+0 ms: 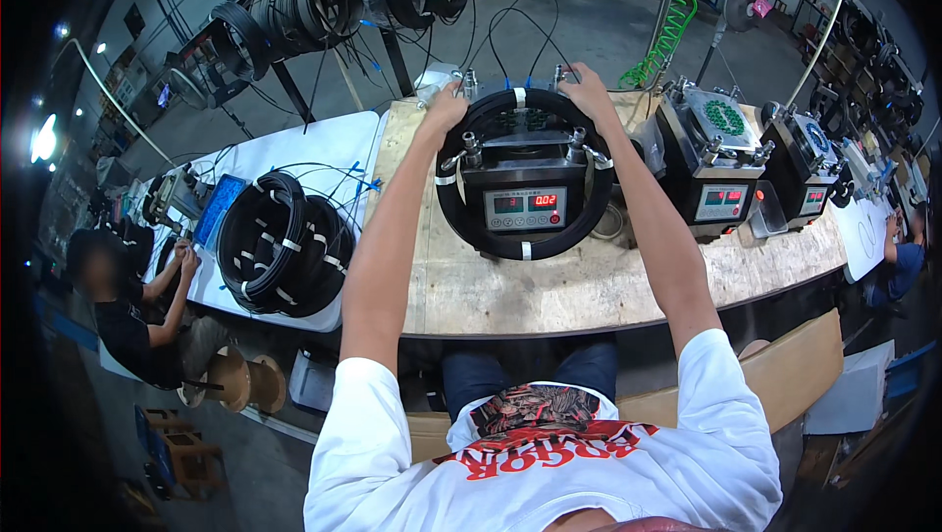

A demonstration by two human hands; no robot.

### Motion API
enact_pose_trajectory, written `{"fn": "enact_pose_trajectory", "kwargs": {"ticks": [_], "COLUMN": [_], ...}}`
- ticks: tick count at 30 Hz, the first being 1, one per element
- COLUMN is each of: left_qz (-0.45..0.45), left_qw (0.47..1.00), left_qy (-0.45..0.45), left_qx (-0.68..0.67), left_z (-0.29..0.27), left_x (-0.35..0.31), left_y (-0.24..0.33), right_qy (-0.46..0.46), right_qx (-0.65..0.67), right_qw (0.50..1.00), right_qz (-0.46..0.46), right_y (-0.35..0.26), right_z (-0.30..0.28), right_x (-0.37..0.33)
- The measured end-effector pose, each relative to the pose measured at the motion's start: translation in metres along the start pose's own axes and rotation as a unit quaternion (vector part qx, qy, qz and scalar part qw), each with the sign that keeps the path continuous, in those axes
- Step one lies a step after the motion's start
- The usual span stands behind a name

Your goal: Processing a cable coil using a specialized assembly or testing machine.

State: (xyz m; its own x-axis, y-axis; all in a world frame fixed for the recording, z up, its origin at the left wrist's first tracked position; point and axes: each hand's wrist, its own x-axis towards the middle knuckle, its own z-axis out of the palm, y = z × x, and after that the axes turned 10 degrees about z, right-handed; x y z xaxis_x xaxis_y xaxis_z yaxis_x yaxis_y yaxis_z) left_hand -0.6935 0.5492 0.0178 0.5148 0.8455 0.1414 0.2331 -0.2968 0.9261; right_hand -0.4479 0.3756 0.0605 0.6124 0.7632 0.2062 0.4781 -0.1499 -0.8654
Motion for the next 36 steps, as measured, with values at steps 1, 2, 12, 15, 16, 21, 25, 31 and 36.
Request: {"fn": "enact_pose_trajectory", "kwargs": {"ticks": [1, 2, 12, 15, 16, 21, 25, 31, 36], "left_qz": [0.015, 0.016, 0.091, 0.091, 0.084, 0.091, 0.076, 0.134, 0.133], "left_qw": [0.999, 0.999, 0.995, 0.995, 0.996, 0.995, 0.996, 0.990, 0.991], "left_qy": [-0.028, -0.042, 0.041, 0.031, 0.018, 0.007, -0.038, -0.040, 0.018], "left_qx": [0.034, 0.028, 0.026, 0.015, 0.013, 0.028, 0.005, 0.025, 0.009], "left_z": [0.015, 0.031, 0.042, 0.041, 0.039, 0.042, 0.029, 0.033, 0.040], "left_x": [-0.001, -0.006, -0.015, -0.014, -0.015, -0.023, -0.026, -0.020, -0.013], "left_y": [0.019, 0.042, 0.040, 0.040, 0.041, 0.055, 0.055, 0.050, 0.038], "right_qy": [-0.007, 0.002, 0.021, 0.017, 0.011, -0.003, -0.020, -0.003, -0.023], "right_qx": [-0.037, -0.044, -0.040, -0.030, -0.023, 0.008, 0.041, 0.035, 0.003], "right_qw": [0.999, 0.999, 0.999, 0.999, 1.000, 1.000, 0.999, 0.999, 0.999], "right_qz": [0.002, 0.012, 0.030, 0.011, 0.004, -0.013, 0.010, -0.013, -0.033], "right_y": [0.013, 0.025, 0.016, 0.021, 0.021, 0.027, 0.022, 0.028, 0.033], "right_z": [-0.010, -0.019, -0.011, -0.012, -0.011, -0.017, -0.015, -0.013, -0.015], "right_x": [0.007, 0.012, 0.005, 0.007, 0.007, 0.005, 0.000, 0.003, 0.010]}}
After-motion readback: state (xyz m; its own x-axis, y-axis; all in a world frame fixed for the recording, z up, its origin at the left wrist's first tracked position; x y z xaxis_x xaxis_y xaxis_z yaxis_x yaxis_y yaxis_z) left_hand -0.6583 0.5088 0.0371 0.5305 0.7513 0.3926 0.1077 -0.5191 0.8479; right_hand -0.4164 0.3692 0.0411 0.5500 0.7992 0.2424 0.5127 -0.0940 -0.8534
